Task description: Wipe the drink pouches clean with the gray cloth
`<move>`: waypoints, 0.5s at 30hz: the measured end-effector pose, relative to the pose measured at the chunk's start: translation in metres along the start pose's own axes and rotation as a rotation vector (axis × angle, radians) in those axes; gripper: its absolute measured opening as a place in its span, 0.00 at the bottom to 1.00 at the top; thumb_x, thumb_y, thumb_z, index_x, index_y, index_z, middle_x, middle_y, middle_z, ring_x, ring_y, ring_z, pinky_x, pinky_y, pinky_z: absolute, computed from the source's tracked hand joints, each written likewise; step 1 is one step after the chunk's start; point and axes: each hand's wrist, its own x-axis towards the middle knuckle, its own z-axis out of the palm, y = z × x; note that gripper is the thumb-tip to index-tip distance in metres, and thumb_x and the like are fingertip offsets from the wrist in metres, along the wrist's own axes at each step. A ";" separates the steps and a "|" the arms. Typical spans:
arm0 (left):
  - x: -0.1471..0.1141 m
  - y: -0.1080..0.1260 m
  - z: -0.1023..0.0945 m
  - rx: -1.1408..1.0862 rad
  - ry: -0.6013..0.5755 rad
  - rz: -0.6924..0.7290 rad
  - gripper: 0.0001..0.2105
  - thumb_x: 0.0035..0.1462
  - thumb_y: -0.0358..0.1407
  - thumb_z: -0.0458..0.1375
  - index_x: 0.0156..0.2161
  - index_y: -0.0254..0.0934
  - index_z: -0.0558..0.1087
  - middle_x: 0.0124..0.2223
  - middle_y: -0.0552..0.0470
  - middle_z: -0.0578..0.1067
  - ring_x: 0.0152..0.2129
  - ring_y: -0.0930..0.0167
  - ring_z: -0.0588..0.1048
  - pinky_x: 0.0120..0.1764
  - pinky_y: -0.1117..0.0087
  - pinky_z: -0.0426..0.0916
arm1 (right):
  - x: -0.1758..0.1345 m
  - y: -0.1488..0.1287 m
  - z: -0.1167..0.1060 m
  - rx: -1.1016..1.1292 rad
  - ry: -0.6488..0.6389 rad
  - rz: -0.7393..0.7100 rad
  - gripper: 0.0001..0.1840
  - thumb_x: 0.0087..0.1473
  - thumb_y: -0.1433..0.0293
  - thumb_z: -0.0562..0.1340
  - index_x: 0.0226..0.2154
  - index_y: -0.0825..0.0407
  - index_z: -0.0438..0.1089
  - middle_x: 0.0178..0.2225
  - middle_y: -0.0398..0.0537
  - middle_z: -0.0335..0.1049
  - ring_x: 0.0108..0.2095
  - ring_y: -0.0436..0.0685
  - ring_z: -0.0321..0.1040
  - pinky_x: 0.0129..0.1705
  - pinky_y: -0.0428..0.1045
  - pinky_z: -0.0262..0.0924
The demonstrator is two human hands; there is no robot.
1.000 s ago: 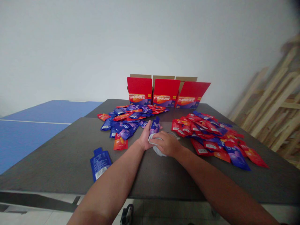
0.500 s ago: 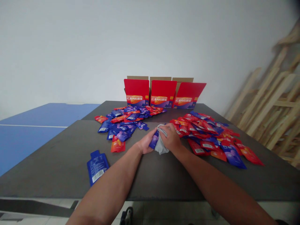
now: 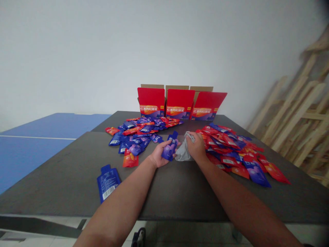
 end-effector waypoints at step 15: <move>0.002 0.002 0.000 -0.125 0.037 0.019 0.13 0.60 0.35 0.52 0.46 0.30 0.72 0.36 0.43 0.78 0.32 0.66 0.78 0.40 0.65 0.73 | -0.022 -0.011 0.005 0.030 -0.437 -0.412 0.11 0.56 0.72 0.58 0.41 0.51 0.72 0.40 0.52 0.68 0.43 0.57 0.66 0.47 0.53 0.65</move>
